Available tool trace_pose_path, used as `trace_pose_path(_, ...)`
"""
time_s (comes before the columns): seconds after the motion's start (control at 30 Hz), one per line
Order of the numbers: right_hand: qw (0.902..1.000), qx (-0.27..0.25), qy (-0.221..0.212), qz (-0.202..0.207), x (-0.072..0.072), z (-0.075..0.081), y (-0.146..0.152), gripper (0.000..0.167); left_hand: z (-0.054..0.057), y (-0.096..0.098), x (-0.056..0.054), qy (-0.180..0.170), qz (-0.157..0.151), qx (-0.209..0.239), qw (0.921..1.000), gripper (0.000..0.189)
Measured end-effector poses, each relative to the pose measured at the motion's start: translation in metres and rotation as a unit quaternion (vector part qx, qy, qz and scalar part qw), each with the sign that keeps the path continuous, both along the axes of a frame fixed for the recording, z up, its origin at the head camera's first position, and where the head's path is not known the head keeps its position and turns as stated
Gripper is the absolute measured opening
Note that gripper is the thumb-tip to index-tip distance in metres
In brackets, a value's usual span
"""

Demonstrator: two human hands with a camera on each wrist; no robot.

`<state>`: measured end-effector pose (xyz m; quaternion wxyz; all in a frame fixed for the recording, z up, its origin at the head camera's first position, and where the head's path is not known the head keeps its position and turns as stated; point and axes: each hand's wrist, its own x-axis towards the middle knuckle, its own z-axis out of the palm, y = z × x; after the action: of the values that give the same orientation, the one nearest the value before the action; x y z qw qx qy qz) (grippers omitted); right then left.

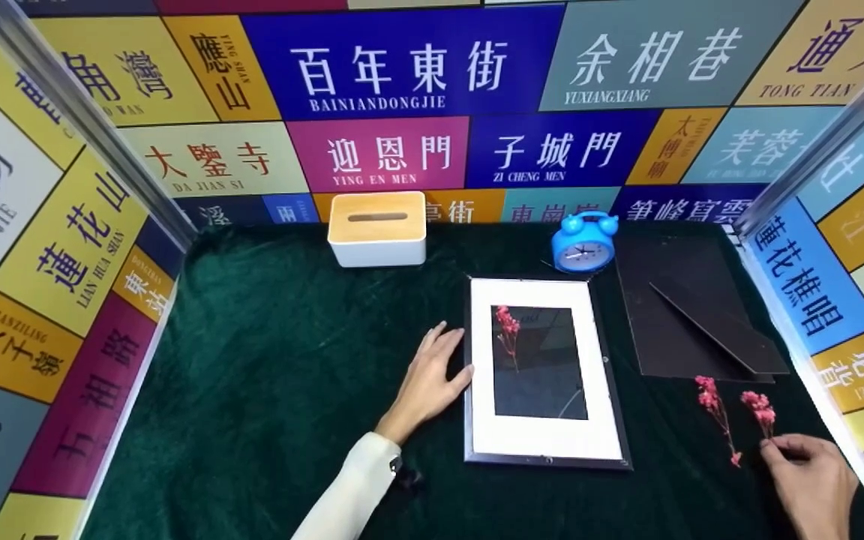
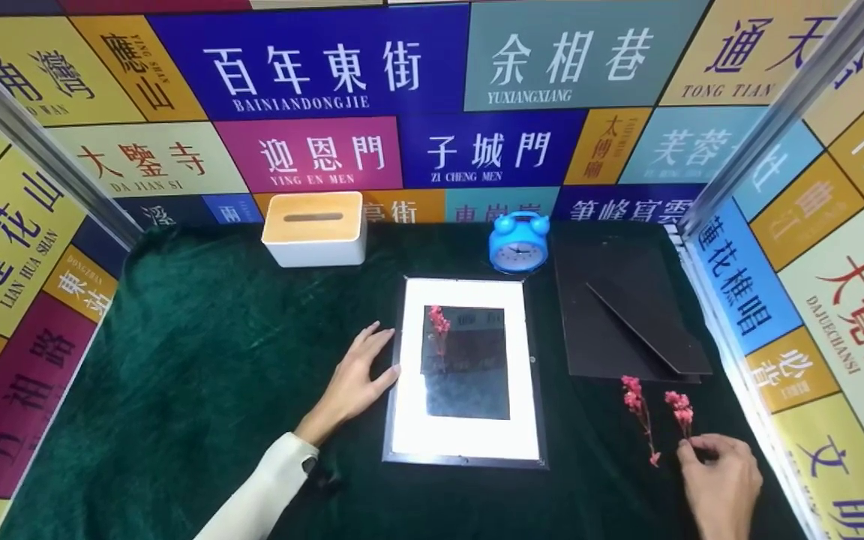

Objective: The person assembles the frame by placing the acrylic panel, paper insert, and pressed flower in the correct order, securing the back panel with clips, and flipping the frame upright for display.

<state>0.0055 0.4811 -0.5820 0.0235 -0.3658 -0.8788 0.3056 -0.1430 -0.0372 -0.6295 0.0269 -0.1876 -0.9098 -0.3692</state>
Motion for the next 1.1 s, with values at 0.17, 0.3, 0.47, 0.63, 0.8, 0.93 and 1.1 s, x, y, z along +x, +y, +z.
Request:
trace_pose_path(0.17, 0.9993, 0.023, 0.029, -0.008, 0.001, 0.009, -0.008, 0.035, 0.001, 0.000, 0.001, -0.001, 0.000, 0.002, 1.0000, 0.067)
trace_pose_path(0.3, 0.9972, 0.047, 0.059, 0.000, 0.000, 0.014, -0.013, 0.034, 0.001, -0.001, 0.001, 0.000, -0.001, 0.000, 1.0000, 0.067)
trace_pose_path(0.47, 0.9903, 0.064, 0.121, 0.025, -0.005, 0.015, -0.026, 0.029, 0.001, 0.000, 0.000, 0.001, -0.001, 0.002, 1.0000, 0.067)
trace_pose_path(0.63, 0.9808, 0.044, 0.184, 0.047, -0.017, 0.015, -0.045, 0.023, 0.001, -0.001, 0.000, 0.000, 0.000, 0.008, 1.0000, 0.067)
trace_pose_path(0.8, 0.9710, 0.023, 0.229, 0.064, -0.031, 0.015, -0.062, 0.017, 0.000, -0.001, 0.000, 0.005, -0.002, 0.011, 0.9999, 0.066)
trace_pose_path(0.93, 0.9599, 0.038, 0.263, 0.090, -0.042, 0.015, -0.074, 0.013, 0.001, 0.000, 0.000, 0.001, 0.000, 0.011, 0.9999, 0.066)
trace_pose_path(1.1, 0.9532, 0.030, 0.277, 0.117, -0.054, 0.016, -0.091, 0.011, 0.000, 0.000, 0.001, -0.004, 0.001, 0.012, 0.9999, 0.066)
